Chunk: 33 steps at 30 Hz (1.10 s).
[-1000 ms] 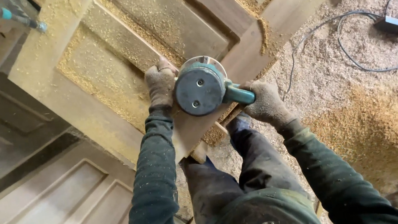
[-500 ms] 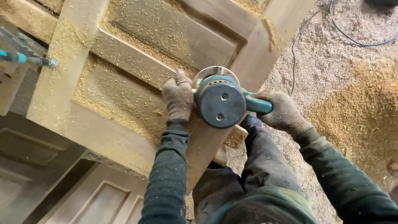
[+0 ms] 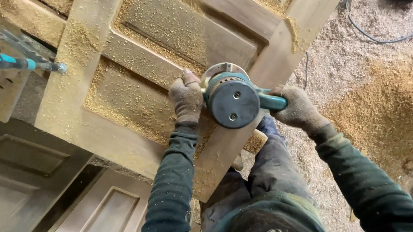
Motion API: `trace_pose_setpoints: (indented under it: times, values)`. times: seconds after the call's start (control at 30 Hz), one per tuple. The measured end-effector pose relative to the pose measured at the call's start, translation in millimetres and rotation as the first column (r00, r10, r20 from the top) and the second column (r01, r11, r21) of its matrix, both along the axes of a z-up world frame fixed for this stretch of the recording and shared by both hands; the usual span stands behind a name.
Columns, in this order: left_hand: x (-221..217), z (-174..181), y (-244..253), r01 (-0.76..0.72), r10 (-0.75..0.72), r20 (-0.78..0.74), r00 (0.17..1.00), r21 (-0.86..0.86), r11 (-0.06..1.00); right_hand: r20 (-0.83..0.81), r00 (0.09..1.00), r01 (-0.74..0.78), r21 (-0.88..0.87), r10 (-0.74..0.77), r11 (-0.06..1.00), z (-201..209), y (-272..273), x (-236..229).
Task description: Using a handheld router to create decorative profiles on the edges of wooden door panels.
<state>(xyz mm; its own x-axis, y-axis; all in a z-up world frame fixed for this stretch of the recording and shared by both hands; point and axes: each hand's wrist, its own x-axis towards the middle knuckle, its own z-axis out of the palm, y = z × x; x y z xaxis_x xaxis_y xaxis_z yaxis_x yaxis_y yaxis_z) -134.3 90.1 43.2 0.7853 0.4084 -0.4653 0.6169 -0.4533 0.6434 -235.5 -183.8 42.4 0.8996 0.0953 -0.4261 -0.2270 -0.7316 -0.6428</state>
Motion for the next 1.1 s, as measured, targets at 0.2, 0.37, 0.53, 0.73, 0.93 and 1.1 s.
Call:
trace_pose_setpoints:
  times: [0.2,0.37,0.53,0.73,0.93,1.1]
  values:
    - [17.0,9.5,18.9,-0.017,0.009,0.122,0.992,0.062,0.998,0.092,0.991,-0.097,-0.037,0.100,0.995,-11.4,11.8,34.7]
    - [34.5,-16.7,48.8,-0.063,0.064,0.054,0.997,-0.006,0.998,0.065,0.985,-0.150,-0.115,0.158,0.982,-9.2,28.9,65.4]
    - [50.3,-28.3,67.3,-0.114,0.115,0.032,0.993,-0.011,0.993,0.073,0.978,-0.183,-0.139,0.195,0.973,-13.5,39.1,84.7]
    - [67.6,-39.5,87.9,-0.142,0.142,-0.007,0.990,-0.033,0.989,0.086,0.979,-0.175,-0.129,0.186,0.976,0.1,57.1,104.2]
    - [81.7,-28.6,100.3,-0.176,0.180,0.033,0.983,-0.098,0.979,0.100,0.974,-0.190,-0.135,0.204,0.973,-4.0,72.3,121.1]
    - [94.8,-25.7,114.3,-0.173,0.179,0.048,0.983,-0.108,0.979,0.093,0.981,-0.167,-0.050,0.171,0.985,5.0,87.2,137.0]
